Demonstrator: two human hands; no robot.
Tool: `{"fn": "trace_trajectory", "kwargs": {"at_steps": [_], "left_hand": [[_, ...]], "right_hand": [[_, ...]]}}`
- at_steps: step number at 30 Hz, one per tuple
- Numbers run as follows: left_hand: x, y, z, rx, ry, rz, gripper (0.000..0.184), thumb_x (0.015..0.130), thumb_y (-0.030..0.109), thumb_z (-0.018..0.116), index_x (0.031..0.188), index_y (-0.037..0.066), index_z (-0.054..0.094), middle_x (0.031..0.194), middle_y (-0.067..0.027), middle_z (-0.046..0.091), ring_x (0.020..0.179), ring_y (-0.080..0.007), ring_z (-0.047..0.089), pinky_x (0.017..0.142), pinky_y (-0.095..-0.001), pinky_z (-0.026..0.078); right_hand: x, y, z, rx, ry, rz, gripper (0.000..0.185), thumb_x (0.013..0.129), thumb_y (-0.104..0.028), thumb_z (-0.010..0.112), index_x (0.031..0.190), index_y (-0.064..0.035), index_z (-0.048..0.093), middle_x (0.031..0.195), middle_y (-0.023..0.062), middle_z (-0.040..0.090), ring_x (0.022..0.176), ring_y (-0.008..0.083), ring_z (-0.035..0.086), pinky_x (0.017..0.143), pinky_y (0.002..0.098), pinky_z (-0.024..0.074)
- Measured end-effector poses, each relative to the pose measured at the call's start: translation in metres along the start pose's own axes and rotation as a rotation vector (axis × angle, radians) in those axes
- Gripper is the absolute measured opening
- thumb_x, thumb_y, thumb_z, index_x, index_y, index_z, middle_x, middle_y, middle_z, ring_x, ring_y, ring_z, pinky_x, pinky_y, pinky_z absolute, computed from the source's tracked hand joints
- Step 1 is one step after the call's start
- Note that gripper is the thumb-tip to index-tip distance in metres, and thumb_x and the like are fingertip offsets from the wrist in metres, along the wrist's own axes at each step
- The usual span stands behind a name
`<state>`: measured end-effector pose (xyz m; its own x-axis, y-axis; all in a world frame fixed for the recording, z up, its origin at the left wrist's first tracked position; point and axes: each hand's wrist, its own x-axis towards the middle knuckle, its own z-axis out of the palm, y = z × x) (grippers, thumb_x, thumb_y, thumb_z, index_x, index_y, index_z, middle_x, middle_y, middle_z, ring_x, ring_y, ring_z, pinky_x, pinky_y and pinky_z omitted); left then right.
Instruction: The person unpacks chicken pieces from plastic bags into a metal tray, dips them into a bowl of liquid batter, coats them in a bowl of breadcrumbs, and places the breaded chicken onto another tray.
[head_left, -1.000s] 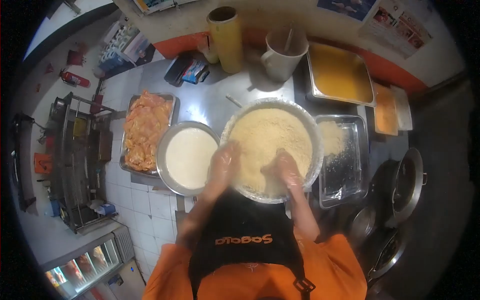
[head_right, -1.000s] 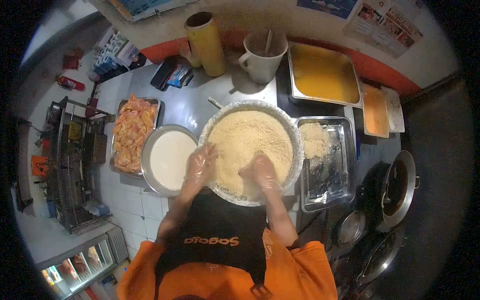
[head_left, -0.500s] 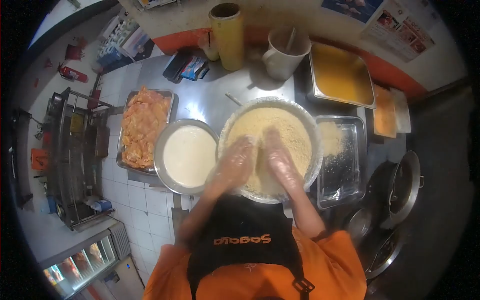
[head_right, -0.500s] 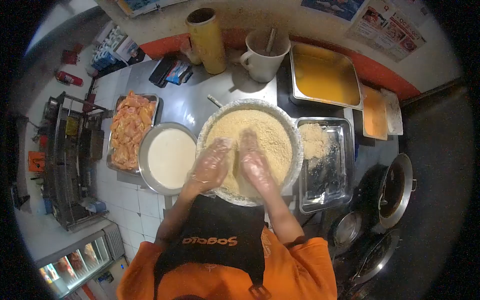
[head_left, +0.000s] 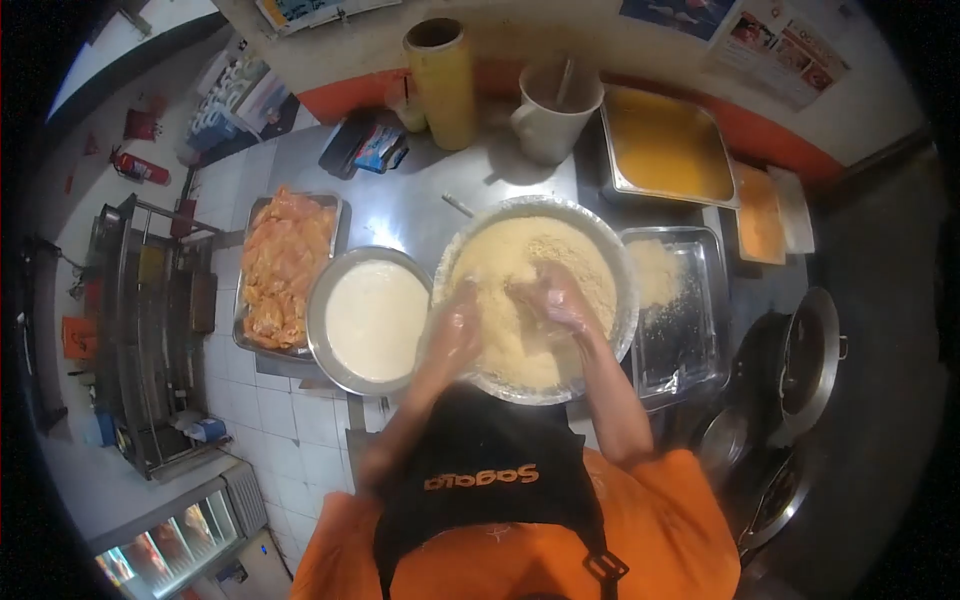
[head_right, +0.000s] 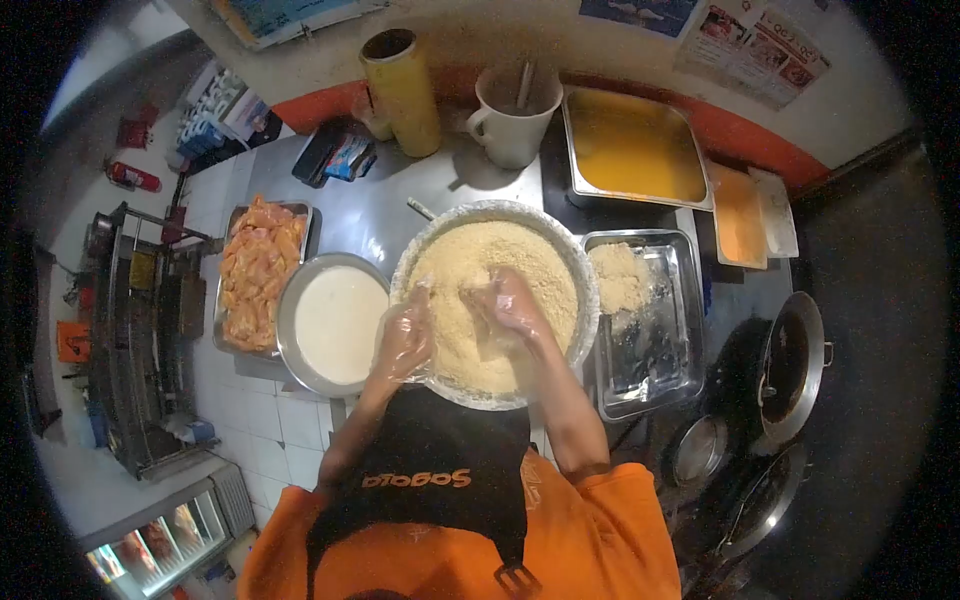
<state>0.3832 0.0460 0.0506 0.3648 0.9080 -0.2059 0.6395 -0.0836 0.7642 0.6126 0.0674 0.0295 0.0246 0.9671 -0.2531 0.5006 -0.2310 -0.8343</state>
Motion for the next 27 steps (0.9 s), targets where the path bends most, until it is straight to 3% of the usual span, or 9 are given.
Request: {"fn": "trace_trajectory", "kwargs": {"at_steps": [1, 4, 7, 10, 13, 16, 22, 25, 27], "left_hand": [[0.000, 0.003, -0.002, -0.099, -0.036, -0.137, 0.044, 0.096, 0.004, 0.055, 0.138, -0.007, 0.051, 0.134, -0.0235, 0.061, 0.124, -0.0323, 0.061, 0.099, -0.0385, 0.051], [-0.003, -0.024, 0.015, -0.161, 0.463, 0.437, 0.044, 0.089, -0.007, 0.060, 0.133, -0.008, 0.053, 0.116, -0.0192, 0.067, 0.099, -0.0269, 0.068, 0.081, -0.0329, 0.055], [0.006, -0.026, 0.020, -0.152, 0.507, 0.549, 0.047, 0.084, -0.010, 0.066, 0.129, -0.008, 0.055, 0.098, -0.0134, 0.066, 0.079, -0.0228, 0.063, 0.068, -0.0330, 0.053], [0.004, -0.027, 0.020, -0.228, 0.451, 0.424, 0.055, 0.086, -0.004, 0.067, 0.139, -0.005, 0.052, 0.087, -0.0037, 0.058, 0.067, -0.0148, 0.052, 0.063, -0.0280, 0.047], [-0.001, -0.027, 0.014, -0.282, 0.175, 0.112, 0.063, 0.088, 0.001, 0.067, 0.148, -0.002, 0.047, 0.088, 0.0021, 0.055, 0.067, -0.0068, 0.048, 0.061, -0.0240, 0.044], [-0.006, -0.010, 0.014, -0.123, 0.124, 0.040, 0.046, 0.100, 0.009, 0.044, 0.143, -0.004, 0.049, 0.130, -0.0283, 0.062, 0.117, -0.0446, 0.061, 0.102, -0.0442, 0.049], [-0.007, -0.011, 0.022, -0.134, 0.173, 0.110, 0.048, 0.096, 0.006, 0.045, 0.142, -0.006, 0.049, 0.140, -0.0307, 0.055, 0.131, -0.0453, 0.053, 0.114, -0.0459, 0.039], [-0.001, -0.023, 0.032, 0.258, 0.255, 0.420, 0.064, 0.091, -0.002, 0.055, 0.153, -0.003, 0.039, 0.147, -0.0238, 0.051, 0.113, -0.0286, 0.065, 0.101, -0.0405, 0.050], [0.002, -0.030, 0.036, 0.731, 0.043, 0.632, 0.062, 0.091, 0.001, 0.052, 0.151, -0.006, 0.039, 0.158, -0.0313, 0.034, 0.148, -0.0395, 0.036, 0.125, -0.0458, 0.026]], "right_hand": [[-0.005, -0.017, -0.014, 0.088, -0.041, 0.032, 0.046, 0.081, -0.027, 0.082, 0.110, 0.0035, 0.066, 0.099, 0.0218, 0.069, 0.092, 0.0333, 0.068, 0.081, 0.0418, 0.0548], [-0.014, -0.035, -0.033, 0.110, -0.025, -0.039, 0.049, 0.079, -0.025, 0.082, 0.115, 0.0040, 0.065, 0.103, 0.0220, 0.069, 0.094, 0.0333, 0.068, 0.083, 0.0425, 0.0547], [-0.031, -0.066, -0.040, -0.056, 0.057, -0.203, 0.051, 0.077, -0.022, 0.082, 0.117, 0.0039, 0.065, 0.105, 0.0227, 0.068, 0.096, 0.0348, 0.068, 0.085, 0.0435, 0.0546], [-0.046, -0.081, -0.037, -0.071, 0.019, -0.228, 0.054, 0.077, -0.022, 0.079, 0.121, 0.0048, 0.064, 0.108, 0.0252, 0.067, 0.103, 0.0375, 0.067, 0.091, 0.0443, 0.0534], [-0.062, -0.017, -0.002, -0.656, 0.132, -0.153, 0.060, 0.078, -0.026, 0.078, 0.125, 0.0078, 0.061, 0.110, 0.0262, 0.067, 0.109, 0.0412, 0.064, 0.097, 0.0438, 0.0519], [-0.057, 0.072, 0.046, -0.845, 0.007, 0.020, 0.068, 0.074, -0.031, 0.081, 0.125, 0.0088, 0.059, 0.110, 0.0275, 0.068, 0.109, 0.0435, 0.064, 0.097, 0.0436, 0.0520], [-0.072, -0.049, -0.014, -0.159, -0.024, 0.104, 0.050, 0.076, -0.019, 0.077, 0.113, 0.0092, 0.060, 0.096, 0.0352, 0.067, 0.091, 0.0467, 0.069, 0.080, 0.0484, 0.0545], [-0.054, -0.022, 0.020, -0.300, -0.161, 0.229, 0.046, 0.076, -0.015, 0.075, 0.112, 0.0093, 0.061, 0.086, 0.0357, 0.066, 0.085, 0.0489, 0.069, 0.076, 0.0499, 0.0552], [-0.046, 0.004, 0.033, -0.249, -0.013, 0.096, 0.045, 0.078, -0.014, 0.073, 0.113, 0.0102, 0.060, 0.082, 0.0356, 0.065, 0.083, 0.0491, 0.069, 0.075, 0.0509, 0.0551]]}}
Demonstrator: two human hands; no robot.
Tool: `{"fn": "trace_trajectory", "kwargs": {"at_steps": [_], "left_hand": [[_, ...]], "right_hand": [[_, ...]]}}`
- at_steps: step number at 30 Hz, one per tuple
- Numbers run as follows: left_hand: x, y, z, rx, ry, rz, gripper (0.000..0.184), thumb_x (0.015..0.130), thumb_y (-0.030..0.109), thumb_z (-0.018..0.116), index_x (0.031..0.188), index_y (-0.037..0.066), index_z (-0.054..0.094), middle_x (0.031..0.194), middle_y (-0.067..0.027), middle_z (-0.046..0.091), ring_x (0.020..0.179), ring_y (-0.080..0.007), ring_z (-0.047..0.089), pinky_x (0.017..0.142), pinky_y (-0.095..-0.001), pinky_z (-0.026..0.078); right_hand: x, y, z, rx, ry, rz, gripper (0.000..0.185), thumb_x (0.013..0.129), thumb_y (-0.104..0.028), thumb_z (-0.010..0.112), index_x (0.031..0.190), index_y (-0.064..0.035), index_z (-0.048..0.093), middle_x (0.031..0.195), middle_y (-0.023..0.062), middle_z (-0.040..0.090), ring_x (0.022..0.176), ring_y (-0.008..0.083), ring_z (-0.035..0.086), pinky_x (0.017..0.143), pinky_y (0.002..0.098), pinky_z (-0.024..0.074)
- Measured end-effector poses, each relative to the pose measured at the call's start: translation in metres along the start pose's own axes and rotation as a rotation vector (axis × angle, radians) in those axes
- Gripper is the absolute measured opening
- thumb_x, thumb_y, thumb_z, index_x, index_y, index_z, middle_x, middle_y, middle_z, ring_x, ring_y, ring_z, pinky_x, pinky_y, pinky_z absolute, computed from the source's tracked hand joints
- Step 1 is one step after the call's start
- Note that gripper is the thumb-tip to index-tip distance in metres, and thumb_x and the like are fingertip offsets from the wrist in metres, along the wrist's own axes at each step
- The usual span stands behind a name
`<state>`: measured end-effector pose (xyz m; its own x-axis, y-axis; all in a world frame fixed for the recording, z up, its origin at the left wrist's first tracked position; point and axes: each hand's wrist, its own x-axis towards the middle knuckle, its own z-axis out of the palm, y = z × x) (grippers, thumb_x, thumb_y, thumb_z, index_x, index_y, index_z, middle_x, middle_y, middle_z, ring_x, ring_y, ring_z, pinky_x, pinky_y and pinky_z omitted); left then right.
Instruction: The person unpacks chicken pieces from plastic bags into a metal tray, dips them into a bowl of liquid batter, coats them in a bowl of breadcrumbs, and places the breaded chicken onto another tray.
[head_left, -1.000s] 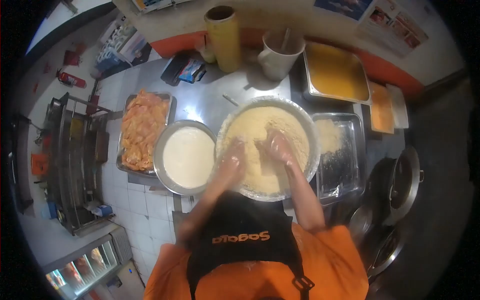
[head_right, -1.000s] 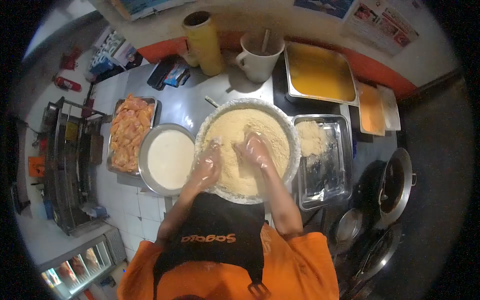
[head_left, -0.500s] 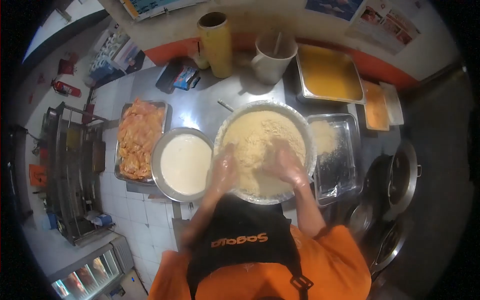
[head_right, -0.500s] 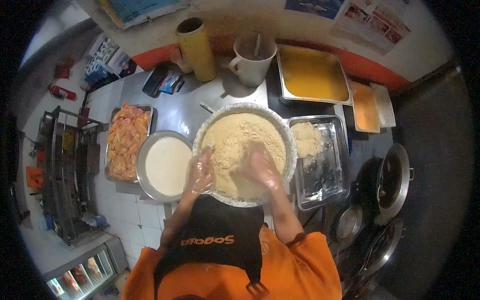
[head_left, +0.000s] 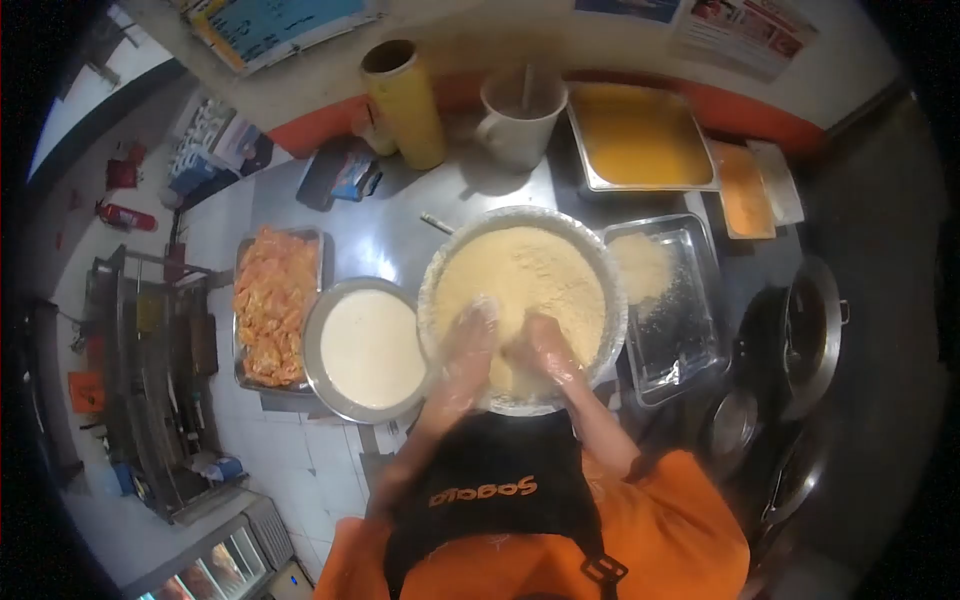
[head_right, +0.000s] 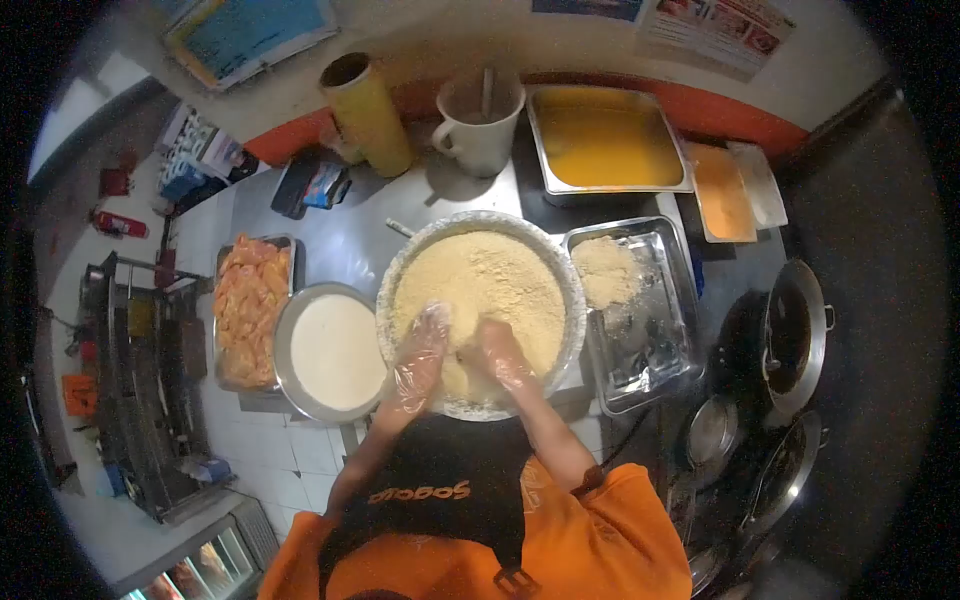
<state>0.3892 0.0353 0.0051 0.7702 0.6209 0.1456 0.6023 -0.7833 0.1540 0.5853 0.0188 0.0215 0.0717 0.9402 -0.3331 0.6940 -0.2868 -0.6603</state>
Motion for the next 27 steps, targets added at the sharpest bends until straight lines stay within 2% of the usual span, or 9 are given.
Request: {"fn": "trace_trajectory", "kwargs": {"at_steps": [5, 7, 11, 13, 14, 17, 20, 23, 27], "left_hand": [[-0.008, 0.022, -0.034, 0.002, -0.121, -0.080, 0.051, 0.093, 0.002, 0.048, 0.144, -0.005, 0.048, 0.154, -0.0247, 0.044, 0.149, -0.0370, 0.034, 0.125, -0.0535, 0.020], [-0.012, 0.020, -0.029, -0.116, -0.077, -0.071, 0.053, 0.093, 0.002, 0.048, 0.145, -0.005, 0.047, 0.154, -0.0249, 0.043, 0.150, -0.0369, 0.032, 0.126, -0.0518, 0.018], [-0.014, 0.016, -0.046, -0.297, -0.008, -0.060, 0.057, 0.091, 0.001, 0.047, 0.147, -0.007, 0.042, 0.154, -0.0299, 0.041, 0.145, -0.0414, 0.038, 0.125, -0.0472, 0.025], [-0.012, 0.013, -0.060, -0.339, 0.010, -0.040, 0.058, 0.091, 0.000, 0.047, 0.148, -0.008, 0.041, 0.154, -0.0311, 0.040, 0.144, -0.0425, 0.040, 0.125, -0.0460, 0.027], [-0.007, 0.016, -0.069, -0.361, -0.013, -0.171, 0.057, 0.091, -0.002, 0.044, 0.148, -0.007, 0.041, 0.152, -0.0322, 0.042, 0.141, -0.0444, 0.043, 0.123, -0.0474, 0.030], [-0.006, 0.014, -0.084, -0.408, -0.046, -0.339, 0.058, 0.090, -0.006, 0.041, 0.148, -0.006, 0.042, 0.150, -0.0330, 0.044, 0.139, -0.0460, 0.045, 0.119, -0.0483, 0.033], [-0.013, 0.006, -0.098, -0.504, 0.006, -0.433, 0.058, 0.089, -0.005, 0.042, 0.146, -0.007, 0.043, 0.149, -0.0342, 0.044, 0.140, -0.0462, 0.043, 0.119, -0.0455, 0.033], [-0.025, -0.003, -0.104, -0.605, 0.069, -0.510, 0.062, 0.085, -0.001, 0.046, 0.146, -0.008, 0.044, 0.146, -0.0363, 0.046, 0.140, -0.0468, 0.043, 0.119, -0.0440, 0.033], [-0.035, -0.005, -0.121, -0.760, 0.038, -0.572, 0.070, 0.082, 0.005, 0.053, 0.150, -0.003, 0.042, 0.146, -0.0323, 0.049, 0.137, -0.0452, 0.048, 0.117, -0.0437, 0.035]], "right_hand": [[-0.003, -0.017, -0.023, 0.071, 0.104, -0.119, 0.047, 0.081, -0.005, 0.063, 0.126, 0.0110, 0.057, 0.095, 0.0396, 0.065, 0.089, 0.0471, 0.070, 0.081, 0.0511, 0.0560], [0.008, -0.007, 0.000, -0.284, 0.588, -0.644, 0.053, 0.084, 0.001, 0.055, 0.137, 0.0086, 0.052, 0.117, 0.0412, 0.060, 0.098, 0.0446, 0.069, 0.089, 0.0518, 0.0556], [0.012, 0.020, -0.022, 0.201, 0.199, -0.449, 0.057, 0.090, -0.004, 0.052, 0.145, 0.0050, 0.046, 0.134, 0.0337, 0.056, 0.113, 0.0389, 0.066, 0.102, 0.0487, 0.0518], [0.021, 0.007, -0.055, -0.198, 0.229, -0.288, 0.055, 0.093, -0.019, 0.057, 0.143, 0.0048, 0.048, 0.133, 0.0264, 0.061, 0.124, 0.0339, 0.061, 0.106, 0.0472, 0.0483], [0.019, -0.024, -0.073, -0.237, 0.048, 0.004, 0.059, 0.095, -0.036, 0.061, 0.138, 0.0029, 0.054, 0.133, 0.0242, 0.062, 0.129, 0.0313, 0.056, 0.108, 0.0449, 0.0460], [0.039, 0.025, -0.012, -0.345, 0.079, -0.100, 0.059, 0.096, -0.049, 0.059, 0.126, 0.0029, 0.061, 0.121, 0.0252, 0.067, 0.115, 0.0357, 0.064, 0.098, 0.0470, 0.0506], [0.024, 0.017, -0.017, 0.087, 0.213, -0.246, 0.054, 0.097, -0.046, 0.063, 0.118, 0.0035, 0.064, 0.114, 0.0248, 0.069, 0.108, 0.0340, 0.066, 0.093, 0.0432, 0.0511], [0.023, 0.013, -0.043, 0.408, -0.084, -0.065, 0.050, 0.096, -0.038, 0.070, 0.120, 0.0054, 0.061, 0.114, 0.0221, 0.069, 0.104, 0.0280, 0.065, 0.088, 0.0377, 0.0514], [0.009, 0.014, -0.041, 0.867, 0.014, -0.022, 0.052, 0.095, -0.032, 0.074, 0.129, 0.0057, 0.059, 0.117, 0.0161, 0.067, 0.102, 0.0199, 0.063, 0.087, 0.0326, 0.0515]]}}
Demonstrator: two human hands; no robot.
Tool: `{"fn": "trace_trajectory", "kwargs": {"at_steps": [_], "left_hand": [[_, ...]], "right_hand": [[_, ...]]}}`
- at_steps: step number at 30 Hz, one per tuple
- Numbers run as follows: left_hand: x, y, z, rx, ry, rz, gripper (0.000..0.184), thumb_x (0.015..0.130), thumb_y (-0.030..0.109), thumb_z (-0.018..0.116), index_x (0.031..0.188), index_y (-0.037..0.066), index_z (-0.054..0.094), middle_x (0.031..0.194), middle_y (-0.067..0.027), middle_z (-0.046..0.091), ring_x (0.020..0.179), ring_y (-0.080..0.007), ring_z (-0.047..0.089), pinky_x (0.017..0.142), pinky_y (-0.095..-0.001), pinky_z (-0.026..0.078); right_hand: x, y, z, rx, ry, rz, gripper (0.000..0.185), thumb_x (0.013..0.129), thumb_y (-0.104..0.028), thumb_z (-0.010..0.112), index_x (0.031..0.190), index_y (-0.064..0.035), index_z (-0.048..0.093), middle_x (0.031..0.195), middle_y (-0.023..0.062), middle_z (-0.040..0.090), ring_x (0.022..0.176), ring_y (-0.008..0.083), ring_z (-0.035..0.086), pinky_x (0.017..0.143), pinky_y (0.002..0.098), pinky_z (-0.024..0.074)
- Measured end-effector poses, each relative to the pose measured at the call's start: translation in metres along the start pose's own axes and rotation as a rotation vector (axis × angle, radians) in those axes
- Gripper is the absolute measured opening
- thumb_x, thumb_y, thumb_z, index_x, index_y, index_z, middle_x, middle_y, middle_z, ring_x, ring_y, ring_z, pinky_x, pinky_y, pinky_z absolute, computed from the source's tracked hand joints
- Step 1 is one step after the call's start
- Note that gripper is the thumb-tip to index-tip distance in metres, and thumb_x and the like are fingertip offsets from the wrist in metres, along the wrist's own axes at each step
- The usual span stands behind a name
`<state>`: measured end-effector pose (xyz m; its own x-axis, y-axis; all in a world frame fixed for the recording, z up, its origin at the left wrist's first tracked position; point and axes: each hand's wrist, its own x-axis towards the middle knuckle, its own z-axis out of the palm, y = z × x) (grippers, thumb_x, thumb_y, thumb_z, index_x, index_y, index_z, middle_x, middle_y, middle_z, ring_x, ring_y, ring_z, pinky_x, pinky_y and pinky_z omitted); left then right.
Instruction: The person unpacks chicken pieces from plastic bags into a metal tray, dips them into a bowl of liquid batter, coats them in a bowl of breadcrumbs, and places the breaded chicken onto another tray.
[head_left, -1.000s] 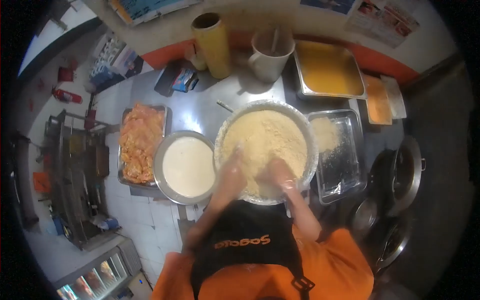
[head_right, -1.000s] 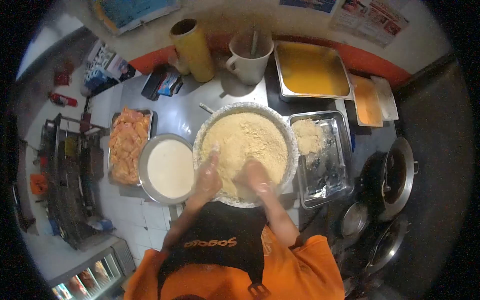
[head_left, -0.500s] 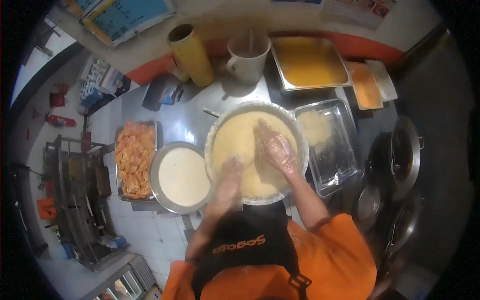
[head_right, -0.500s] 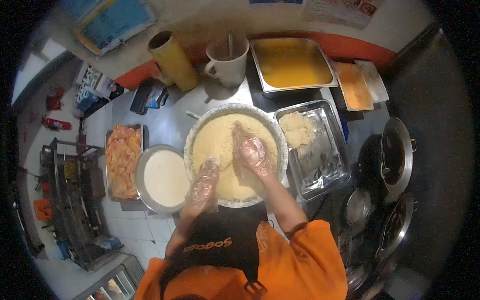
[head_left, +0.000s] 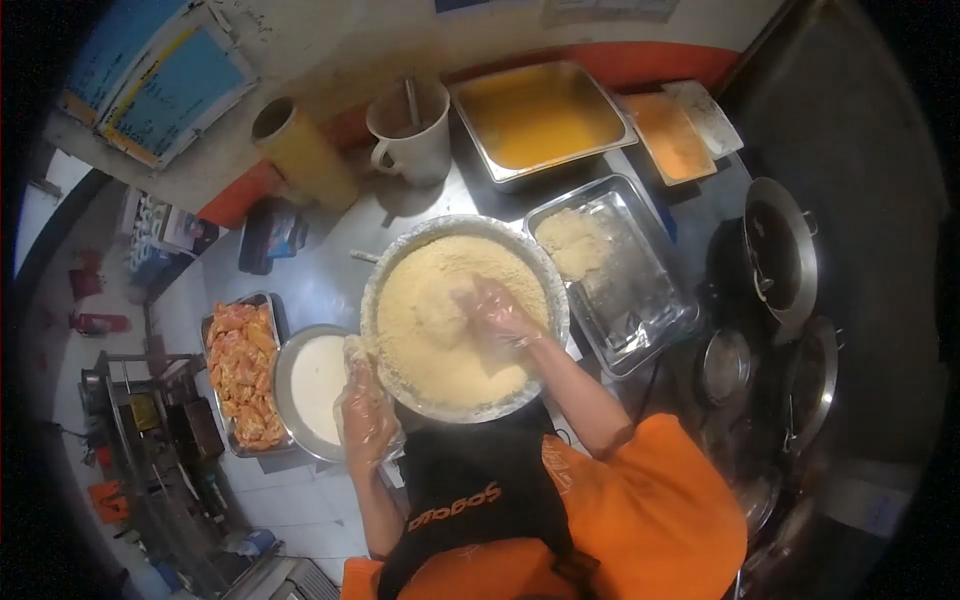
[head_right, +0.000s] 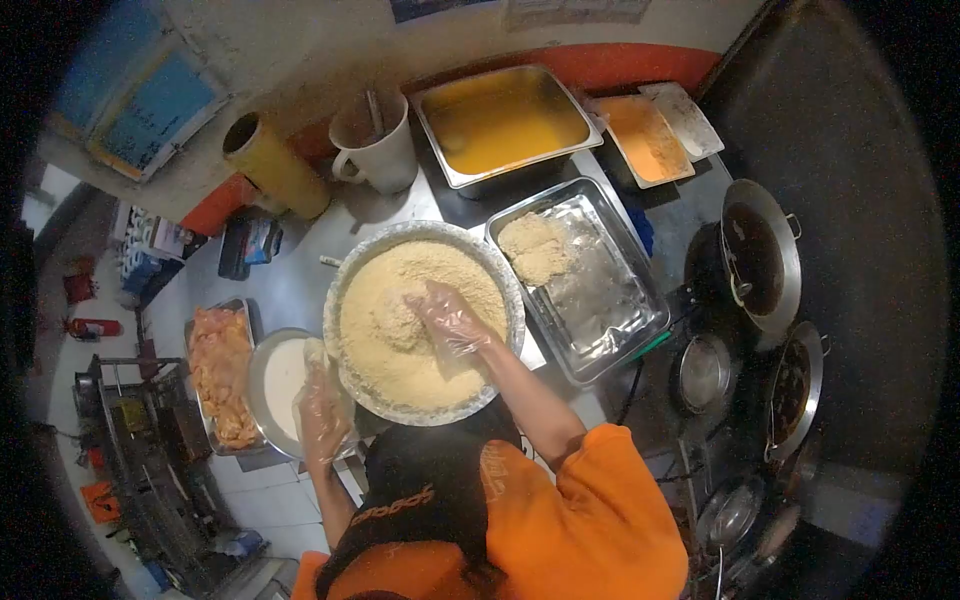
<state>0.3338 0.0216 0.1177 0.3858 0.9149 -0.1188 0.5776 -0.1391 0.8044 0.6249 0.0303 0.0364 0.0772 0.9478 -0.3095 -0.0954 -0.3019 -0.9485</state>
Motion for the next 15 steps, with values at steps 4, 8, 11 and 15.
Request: {"fn": "trace_trajectory", "kwargs": {"at_steps": [4, 8, 11, 15], "left_hand": [[-0.009, -0.019, -0.015, 0.044, 0.044, 0.066, 0.072, 0.080, 0.003, 0.052, 0.151, 0.000, 0.044, 0.125, -0.0210, 0.052, 0.115, -0.0332, 0.049, 0.100, -0.0381, 0.039], [-0.023, -0.050, -0.051, 0.086, 0.186, -0.045, 0.071, 0.081, 0.005, 0.052, 0.151, -0.001, 0.045, 0.134, -0.0206, 0.049, 0.123, -0.0280, 0.046, 0.104, -0.0394, 0.038], [-0.037, -0.069, -0.094, 0.069, 0.157, -0.289, 0.067, 0.086, 0.009, 0.055, 0.151, -0.002, 0.043, 0.154, -0.0236, 0.046, 0.143, -0.0319, 0.044, 0.117, -0.0420, 0.034], [-0.043, -0.089, -0.111, 0.182, 0.584, 0.317, 0.051, 0.083, 0.003, 0.059, 0.133, -0.007, 0.057, 0.117, -0.0160, 0.065, 0.102, -0.0229, 0.063, 0.087, -0.0360, 0.052]], "right_hand": [[-0.008, -0.001, -0.024, 0.318, 0.266, -0.060, 0.054, 0.096, -0.031, 0.072, 0.136, 0.0023, 0.059, 0.121, 0.0112, 0.066, 0.108, 0.0175, 0.061, 0.092, 0.0324, 0.0520], [-0.023, 0.029, -0.113, 0.050, 0.378, -0.196, 0.054, 0.095, -0.021, 0.071, 0.146, -0.0120, 0.056, 0.133, 0.0123, 0.062, 0.122, 0.0209, 0.058, 0.100, 0.0355, 0.0504], [-0.046, 0.056, -0.162, -0.004, 0.556, -0.148, 0.049, 0.095, -0.018, 0.070, 0.142, -0.0129, 0.058, 0.129, 0.0083, 0.063, 0.120, 0.0208, 0.059, 0.095, 0.0381, 0.0515], [-0.074, 0.033, -0.186, 0.476, 0.686, 0.035, 0.041, 0.094, -0.020, 0.073, 0.132, -0.0103, 0.063, 0.117, 0.0056, 0.064, 0.117, 0.0193, 0.059, 0.088, 0.0369, 0.0512]]}}
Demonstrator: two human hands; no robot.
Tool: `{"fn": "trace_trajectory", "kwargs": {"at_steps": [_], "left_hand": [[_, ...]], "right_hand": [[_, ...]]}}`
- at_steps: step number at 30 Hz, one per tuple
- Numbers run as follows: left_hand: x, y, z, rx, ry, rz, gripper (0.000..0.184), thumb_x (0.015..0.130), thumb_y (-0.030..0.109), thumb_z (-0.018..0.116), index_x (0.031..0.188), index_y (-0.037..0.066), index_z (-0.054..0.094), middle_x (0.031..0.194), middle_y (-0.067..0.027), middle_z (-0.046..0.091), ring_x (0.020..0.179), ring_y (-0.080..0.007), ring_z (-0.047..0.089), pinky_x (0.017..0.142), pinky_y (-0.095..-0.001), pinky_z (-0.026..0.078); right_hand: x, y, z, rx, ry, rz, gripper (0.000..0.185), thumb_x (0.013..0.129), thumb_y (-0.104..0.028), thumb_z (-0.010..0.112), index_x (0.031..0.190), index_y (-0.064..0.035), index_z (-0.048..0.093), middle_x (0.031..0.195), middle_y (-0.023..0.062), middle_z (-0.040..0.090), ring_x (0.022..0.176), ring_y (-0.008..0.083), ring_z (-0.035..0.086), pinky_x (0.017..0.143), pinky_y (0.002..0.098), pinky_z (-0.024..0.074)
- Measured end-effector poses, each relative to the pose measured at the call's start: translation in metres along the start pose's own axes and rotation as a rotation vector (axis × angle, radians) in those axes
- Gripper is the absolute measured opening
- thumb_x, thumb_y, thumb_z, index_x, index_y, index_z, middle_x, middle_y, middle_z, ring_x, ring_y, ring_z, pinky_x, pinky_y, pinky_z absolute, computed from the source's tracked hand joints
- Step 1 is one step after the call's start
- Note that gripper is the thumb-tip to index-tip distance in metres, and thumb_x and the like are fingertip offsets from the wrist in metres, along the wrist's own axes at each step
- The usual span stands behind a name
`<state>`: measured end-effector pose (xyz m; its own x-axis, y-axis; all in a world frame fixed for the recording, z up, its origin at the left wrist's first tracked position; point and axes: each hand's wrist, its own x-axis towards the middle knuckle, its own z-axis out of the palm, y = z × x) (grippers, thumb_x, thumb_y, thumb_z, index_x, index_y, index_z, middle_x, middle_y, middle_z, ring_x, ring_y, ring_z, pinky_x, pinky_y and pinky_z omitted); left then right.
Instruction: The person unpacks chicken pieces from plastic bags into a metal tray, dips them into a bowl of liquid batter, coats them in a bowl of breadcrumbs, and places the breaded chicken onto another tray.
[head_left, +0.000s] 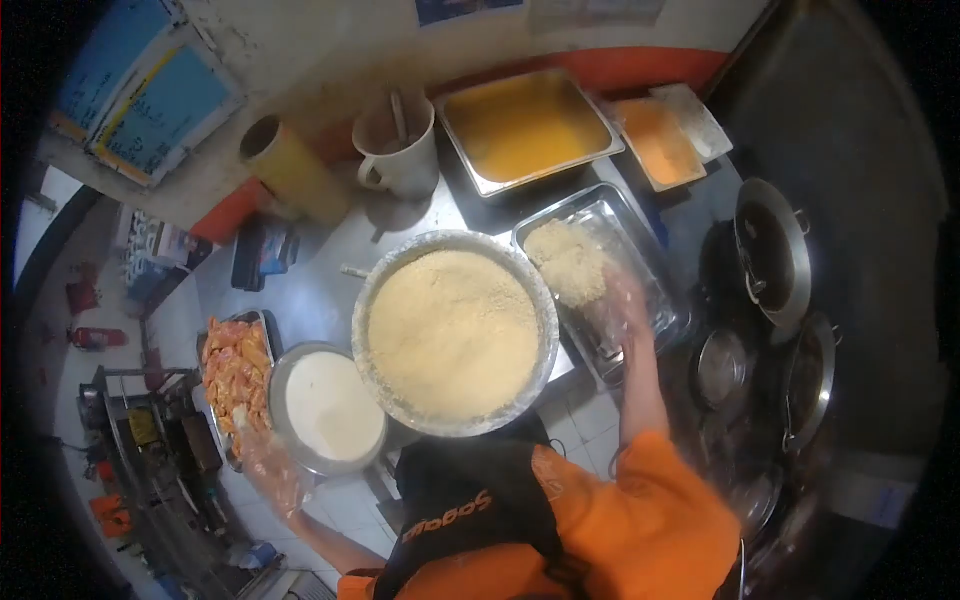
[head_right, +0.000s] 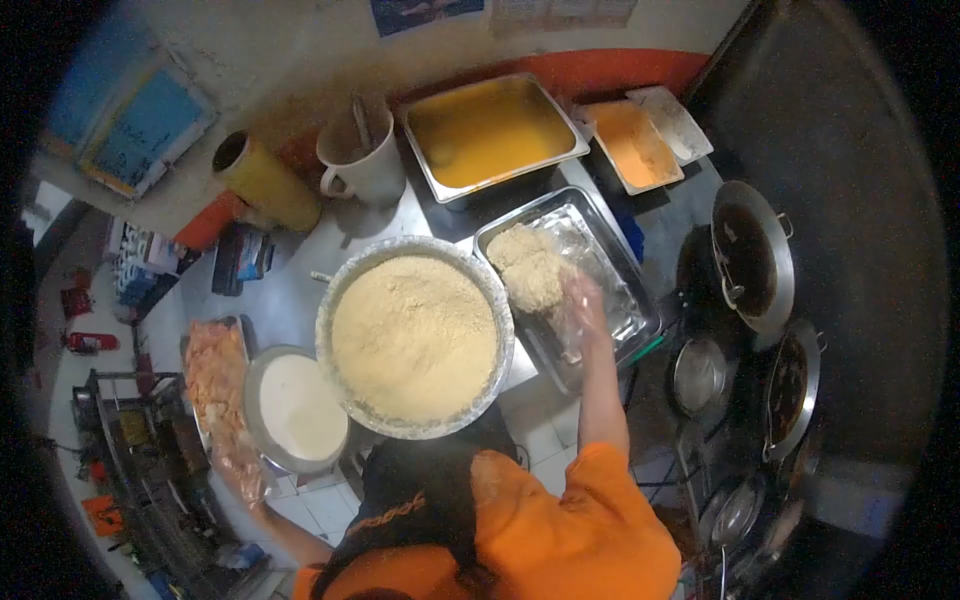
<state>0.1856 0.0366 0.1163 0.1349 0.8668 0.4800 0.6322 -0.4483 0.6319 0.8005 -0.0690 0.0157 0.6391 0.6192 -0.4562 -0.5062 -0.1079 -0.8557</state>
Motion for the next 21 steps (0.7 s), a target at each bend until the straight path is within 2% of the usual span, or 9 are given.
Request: {"fn": "trace_trajectory", "kwargs": {"at_steps": [6, 9, 11, 12, 13, 15, 17, 18, 21], "left_hand": [[0.015, -0.021, -0.037, 0.175, -0.107, -0.395, 0.063, 0.102, 0.031, 0.063, 0.149, -0.006, 0.044, 0.135, -0.0195, 0.062, 0.114, -0.0224, 0.062, 0.096, -0.0361, 0.051], [0.004, -0.066, -0.046, 0.196, -0.084, -0.561, 0.057, 0.095, 0.023, 0.066, 0.144, -0.003, 0.052, 0.127, -0.0178, 0.067, 0.113, -0.0228, 0.063, 0.097, -0.0367, 0.050], [0.004, -0.076, -0.059, 0.407, -0.056, -0.599, 0.055, 0.089, 0.013, 0.067, 0.141, 0.000, 0.056, 0.120, -0.0180, 0.071, 0.109, -0.0244, 0.066, 0.095, -0.0374, 0.052], [-0.008, -0.109, -0.064, 0.509, -0.034, -0.535, 0.048, 0.090, 0.015, 0.065, 0.136, 0.001, 0.061, 0.116, -0.0175, 0.072, 0.103, -0.0248, 0.068, 0.091, -0.0388, 0.053], [-0.020, -0.140, -0.068, 0.615, -0.007, -0.475, 0.042, 0.091, 0.017, 0.064, 0.130, 0.001, 0.066, 0.113, -0.0170, 0.074, 0.097, -0.0253, 0.071, 0.087, -0.0402, 0.054], [-0.010, -0.107, -0.068, 0.510, 0.130, -0.673, 0.032, 0.090, 0.018, 0.062, 0.116, 0.001, 0.070, 0.096, -0.0176, 0.075, 0.088, -0.0263, 0.071, 0.081, -0.0408, 0.054], [-0.019, -0.128, -0.076, 0.543, 0.099, -0.614, 0.034, 0.086, 0.019, 0.062, 0.116, 0.004, 0.070, 0.097, -0.0200, 0.074, 0.088, -0.0304, 0.071, 0.081, -0.0416, 0.054], [-0.019, -0.126, -0.081, 0.548, 0.132, -0.633, 0.034, 0.086, 0.019, 0.062, 0.116, 0.004, 0.070, 0.097, -0.0200, 0.074, 0.088, -0.0304, 0.071, 0.081, -0.0416, 0.054], [-0.024, -0.126, -0.075, 0.663, 0.048, -0.797, 0.036, 0.082, 0.019, 0.064, 0.114, 0.005, 0.070, 0.097, -0.0213, 0.073, 0.091, -0.0355, 0.070, 0.082, -0.0444, 0.054]], "right_hand": [[0.042, 0.059, -0.034, -0.324, 0.044, 0.111, 0.038, 0.091, -0.019, 0.073, 0.125, -0.0064, 0.061, 0.104, 0.0038, 0.064, 0.096, 0.0184, 0.062, 0.084, 0.0358, 0.0514], [0.066, 0.081, -0.069, -1.165, 0.139, -0.361, 0.041, 0.090, -0.018, 0.070, 0.127, -0.0019, 0.064, 0.115, 0.0178, 0.069, 0.104, 0.0298, 0.066, 0.093, 0.0460, 0.0518], [0.082, 0.112, -0.104, -1.521, 0.106, -1.046, 0.044, 0.092, -0.018, 0.069, 0.131, 0.0008, 0.062, 0.121, 0.0259, 0.067, 0.114, 0.0438, 0.062, 0.099, 0.0494, 0.0488], [0.029, 0.050, -0.027, -1.470, 0.153, -0.610, 0.043, 0.091, -0.017, 0.071, 0.130, 0.0000, 0.063, 0.121, 0.0227, 0.068, 0.113, 0.0410, 0.063, 0.099, 0.0487, 0.0490], [0.029, 0.047, -0.028, -1.325, 0.012, -0.960, 0.042, 0.091, -0.018, 0.073, 0.128, -0.0006, 0.064, 0.120, 0.0214, 0.068, 0.110, 0.0412, 0.063, 0.099, 0.0489, 0.0490], [0.066, 0.086, -0.070, -1.286, -0.047, -0.999, 0.042, 0.094, -0.020, 0.070, 0.128, 0.0016, 0.063, 0.124, 0.0193, 0.067, 0.114, 0.0368, 0.062, 0.104, 0.0457, 0.0466], [0.087, 0.097, -0.083, -0.950, -0.216, -0.607, 0.044, 0.099, -0.024, 0.062, 0.133, 0.0040, 0.060, 0.126, 0.0182, 0.066, 0.115, 0.0322, 0.062, 0.102, 0.0436, 0.0470], [0.088, 0.091, -0.080, -0.949, -0.250, -0.627, 0.044, 0.099, -0.024, 0.062, 0.133, 0.0040, 0.060, 0.126, 0.0182, 0.066, 0.115, 0.0322, 0.062, 0.102, 0.0436, 0.0470], [0.075, 0.054, -0.064, -0.526, -0.099, -0.283, 0.047, 0.103, -0.027, 0.054, 0.137, 0.0055, 0.056, 0.125, 0.0192, 0.065, 0.112, 0.0301, 0.062, 0.099, 0.0422, 0.0477]]}}
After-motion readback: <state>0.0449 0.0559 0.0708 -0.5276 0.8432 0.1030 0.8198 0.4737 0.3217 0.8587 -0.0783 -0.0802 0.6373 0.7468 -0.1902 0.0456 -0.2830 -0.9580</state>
